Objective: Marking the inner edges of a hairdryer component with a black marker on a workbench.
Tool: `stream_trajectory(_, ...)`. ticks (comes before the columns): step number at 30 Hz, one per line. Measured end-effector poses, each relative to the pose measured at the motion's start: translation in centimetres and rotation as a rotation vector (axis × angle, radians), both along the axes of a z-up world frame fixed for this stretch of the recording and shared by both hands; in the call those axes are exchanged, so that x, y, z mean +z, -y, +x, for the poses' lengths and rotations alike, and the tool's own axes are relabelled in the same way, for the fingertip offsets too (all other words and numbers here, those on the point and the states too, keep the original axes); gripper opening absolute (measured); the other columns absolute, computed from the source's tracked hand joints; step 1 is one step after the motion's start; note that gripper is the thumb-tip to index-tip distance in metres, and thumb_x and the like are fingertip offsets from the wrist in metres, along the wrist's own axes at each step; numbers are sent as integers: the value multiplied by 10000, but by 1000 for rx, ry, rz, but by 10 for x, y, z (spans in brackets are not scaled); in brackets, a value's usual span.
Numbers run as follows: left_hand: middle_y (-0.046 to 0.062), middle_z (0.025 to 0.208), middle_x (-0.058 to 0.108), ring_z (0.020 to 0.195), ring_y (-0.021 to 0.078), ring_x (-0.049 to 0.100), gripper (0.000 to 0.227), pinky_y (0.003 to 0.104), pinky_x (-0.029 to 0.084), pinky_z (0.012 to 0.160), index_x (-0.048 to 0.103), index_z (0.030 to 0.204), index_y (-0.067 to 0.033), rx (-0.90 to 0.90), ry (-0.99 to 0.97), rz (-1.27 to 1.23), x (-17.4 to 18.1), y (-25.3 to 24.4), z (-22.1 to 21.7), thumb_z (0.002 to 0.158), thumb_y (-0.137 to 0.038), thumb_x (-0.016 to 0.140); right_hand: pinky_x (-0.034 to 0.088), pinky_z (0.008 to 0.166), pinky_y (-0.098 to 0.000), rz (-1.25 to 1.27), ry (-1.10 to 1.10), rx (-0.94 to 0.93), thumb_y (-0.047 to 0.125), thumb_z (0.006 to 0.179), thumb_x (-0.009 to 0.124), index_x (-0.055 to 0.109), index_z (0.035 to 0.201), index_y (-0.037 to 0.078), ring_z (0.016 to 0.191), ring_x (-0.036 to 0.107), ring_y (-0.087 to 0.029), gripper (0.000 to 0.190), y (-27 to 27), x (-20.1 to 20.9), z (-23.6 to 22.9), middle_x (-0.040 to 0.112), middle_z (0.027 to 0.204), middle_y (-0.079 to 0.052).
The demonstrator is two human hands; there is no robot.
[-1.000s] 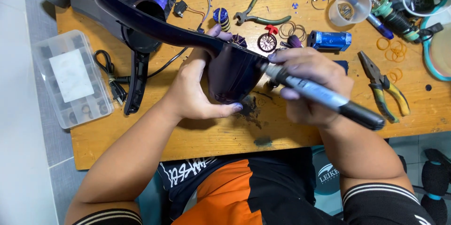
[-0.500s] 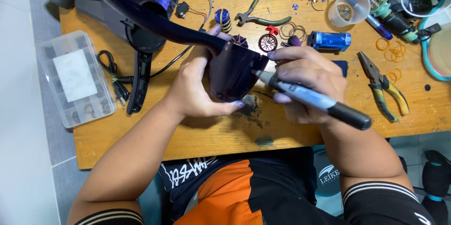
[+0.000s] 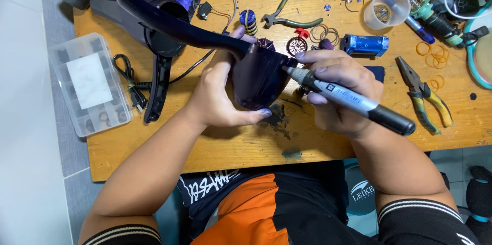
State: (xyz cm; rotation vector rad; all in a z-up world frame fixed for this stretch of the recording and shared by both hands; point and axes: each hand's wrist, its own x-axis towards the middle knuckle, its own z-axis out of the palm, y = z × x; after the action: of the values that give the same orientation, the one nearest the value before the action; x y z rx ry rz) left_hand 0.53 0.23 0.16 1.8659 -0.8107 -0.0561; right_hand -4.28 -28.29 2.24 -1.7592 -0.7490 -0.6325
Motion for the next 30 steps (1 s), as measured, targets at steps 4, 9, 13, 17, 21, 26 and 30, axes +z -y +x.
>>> stream_trajectory(4, 270, 1817, 412, 1785, 439, 336, 1361, 515, 280, 1510, 348, 1718, 109, 2, -23, 14, -1, 0, 0, 742, -479, 1091, 727, 1048, -545, 70, 15, -5, 224, 1173, 716, 582, 1329, 34, 1174, 850, -505, 280, -6, 4, 1, 718, 1139, -171)
stream_trajectory(9, 366, 1795, 403, 1614, 441, 610, 979, 461, 569, 1238, 590, 1183, 92, 101, 38, 60, -15, -1, -2, 670, -577, 1087, 708, 872, -527, -102, 119, -1, 265, 1169, 649, 592, 1167, -40, 1065, 849, -575, 310, -9, 20, 5, 725, 901, -239)
stream_trajectory(13, 254, 1891, 291, 1767, 410, 423, 1332, 480, 347, 1470, 444, 1706, 87, 25, -58, 71, -3, 0, -1, 721, -533, 1090, 686, 1051, -487, 11, -17, -17, 203, 1171, 701, 582, 1317, 18, 1177, 849, -483, 264, -4, 12, -1, 760, 1169, -270)
stream_trajectory(17, 279, 1811, 424, 1571, 417, 613, 1207, 479, 493, 1293, 533, 1541, 90, 90, -8, 94, -8, -1, -1, 697, -579, 1077, 723, 975, -545, -115, 53, -3, 245, 1162, 672, 601, 1215, -34, 1161, 837, -563, 293, -4, 13, 2, 745, 1022, -226)
stream_trajectory(21, 258, 1887, 269, 1771, 415, 398, 1332, 485, 375, 1469, 482, 1662, 150, 46, -40, 85, -4, 0, 1, 712, -533, 1119, 760, 936, -526, 3, 99, -43, 189, 1135, 754, 631, 1236, -44, 1096, 863, -529, 282, -6, -10, 9, 742, 1081, -207)
stream_trajectory(26, 292, 1870, 315, 1765, 443, 416, 1367, 501, 366, 1477, 442, 1698, 118, 57, 11, 94, -2, -2, 4, 715, -541, 1128, 719, 1009, -559, -85, 10, 13, 210, 1152, 691, 623, 1230, -57, 1184, 836, -583, 286, -1, 5, 2, 754, 1058, -248)
stream_trajectory(30, 315, 1863, 292, 1787, 473, 311, 1327, 544, 282, 1510, 449, 1695, 124, 25, -2, 92, -1, 0, 3, 747, -515, 1123, 746, 968, -535, -48, 61, -37, 196, 1146, 726, 631, 1231, -53, 1125, 853, -528, 279, -1, -8, 7, 734, 1096, -211)
